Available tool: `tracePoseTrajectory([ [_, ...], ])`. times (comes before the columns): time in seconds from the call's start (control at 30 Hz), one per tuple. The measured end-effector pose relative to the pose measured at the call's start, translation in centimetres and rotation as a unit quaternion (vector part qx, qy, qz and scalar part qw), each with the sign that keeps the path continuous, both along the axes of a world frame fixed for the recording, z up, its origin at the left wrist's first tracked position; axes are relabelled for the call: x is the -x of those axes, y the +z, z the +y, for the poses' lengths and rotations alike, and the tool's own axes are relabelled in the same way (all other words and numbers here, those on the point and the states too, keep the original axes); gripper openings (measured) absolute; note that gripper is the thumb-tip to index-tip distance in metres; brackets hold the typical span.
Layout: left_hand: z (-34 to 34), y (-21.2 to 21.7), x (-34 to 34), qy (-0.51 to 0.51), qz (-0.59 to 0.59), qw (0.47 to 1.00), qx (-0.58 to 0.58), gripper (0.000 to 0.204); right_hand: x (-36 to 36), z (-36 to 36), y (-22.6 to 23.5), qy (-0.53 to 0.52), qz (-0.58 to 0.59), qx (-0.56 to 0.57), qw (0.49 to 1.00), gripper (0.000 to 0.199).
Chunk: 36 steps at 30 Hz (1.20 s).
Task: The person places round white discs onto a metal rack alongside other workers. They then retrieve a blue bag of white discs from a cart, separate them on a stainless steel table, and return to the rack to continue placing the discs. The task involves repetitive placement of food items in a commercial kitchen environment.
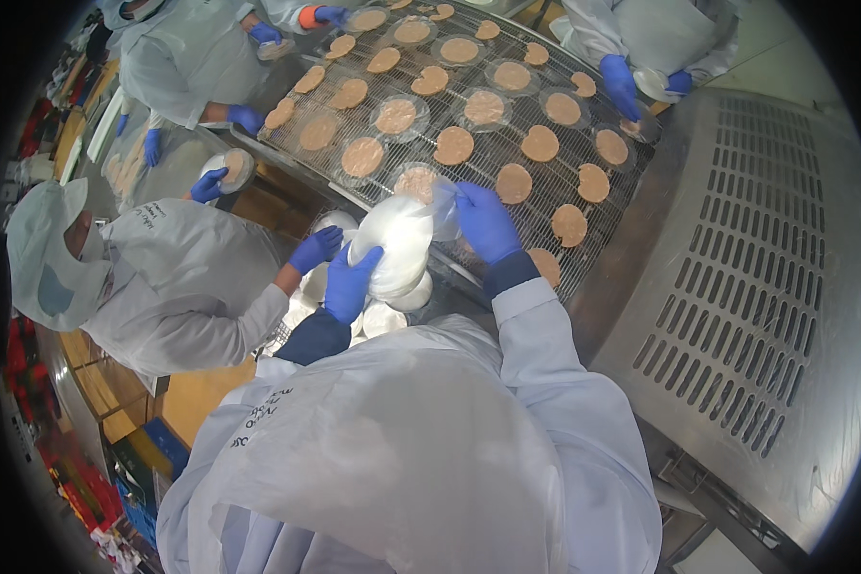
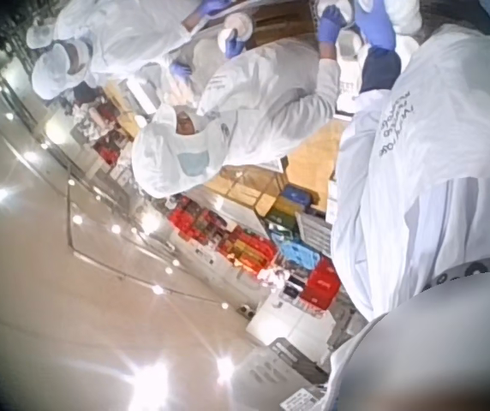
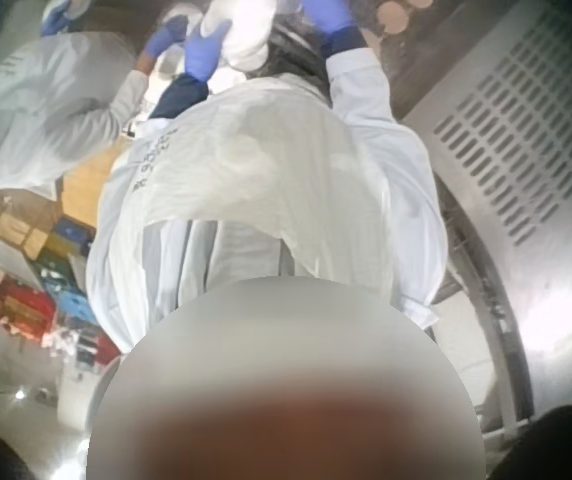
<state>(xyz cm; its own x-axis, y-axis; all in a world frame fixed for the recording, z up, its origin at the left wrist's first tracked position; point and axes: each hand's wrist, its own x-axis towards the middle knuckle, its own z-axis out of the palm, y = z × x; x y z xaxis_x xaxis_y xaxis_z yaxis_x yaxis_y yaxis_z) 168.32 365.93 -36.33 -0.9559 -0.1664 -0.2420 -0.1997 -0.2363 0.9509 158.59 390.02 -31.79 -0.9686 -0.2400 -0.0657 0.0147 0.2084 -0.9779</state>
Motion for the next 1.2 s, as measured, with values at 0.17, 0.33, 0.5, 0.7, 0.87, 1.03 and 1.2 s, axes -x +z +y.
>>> tracePoseTrajectory([
  [0.17, 1.4, -0.1, -1.4, 0.019, 0.002, 1.000, 0.001, 0.037, -1.7, -0.2, 0.1, 0.015, -0.183, 0.187, 0.965, 0.033],
  [0.33, 2.8, 1.3, -2.0, 0.032, 0.006, 0.997, 0.074, 0.036, -2.5, 0.8, 0.3, 0.065, -0.172, 0.144, 0.972, 0.037],
  [0.5, 3.9, 0.8, -3.2, 0.055, 0.013, 0.996, 0.074, 0.037, -3.2, 3.0, 1.4, 0.068, -0.213, 0.122, 0.967, 0.034],
  [0.7, 5.7, -0.3, -4.1, 0.044, 0.021, 0.998, 0.046, 0.035, -3.1, 6.0, -2.3, 0.049, -0.055, 0.011, 0.997, 0.027],
  [0.87, 6.3, -0.3, -5.7, 0.055, 0.002, 0.997, 0.061, 0.034, -1.0, 13.8, -3.1, -0.073, 0.012, -0.086, 0.994, 0.019],
  [1.03, 7.0, 0.3, -7.4, 0.064, -0.005, 0.995, 0.070, 0.034, 1.9, 25.4, -3.3, -0.455, 0.051, -0.053, 0.887, 0.027],
  [1.2, 8.6, 0.1, -8.1, 0.054, -0.016, 0.998, 0.042, 0.035, 1.1, 29.3, -4.2, -0.430, 0.142, -0.325, 0.830, 0.034],
])
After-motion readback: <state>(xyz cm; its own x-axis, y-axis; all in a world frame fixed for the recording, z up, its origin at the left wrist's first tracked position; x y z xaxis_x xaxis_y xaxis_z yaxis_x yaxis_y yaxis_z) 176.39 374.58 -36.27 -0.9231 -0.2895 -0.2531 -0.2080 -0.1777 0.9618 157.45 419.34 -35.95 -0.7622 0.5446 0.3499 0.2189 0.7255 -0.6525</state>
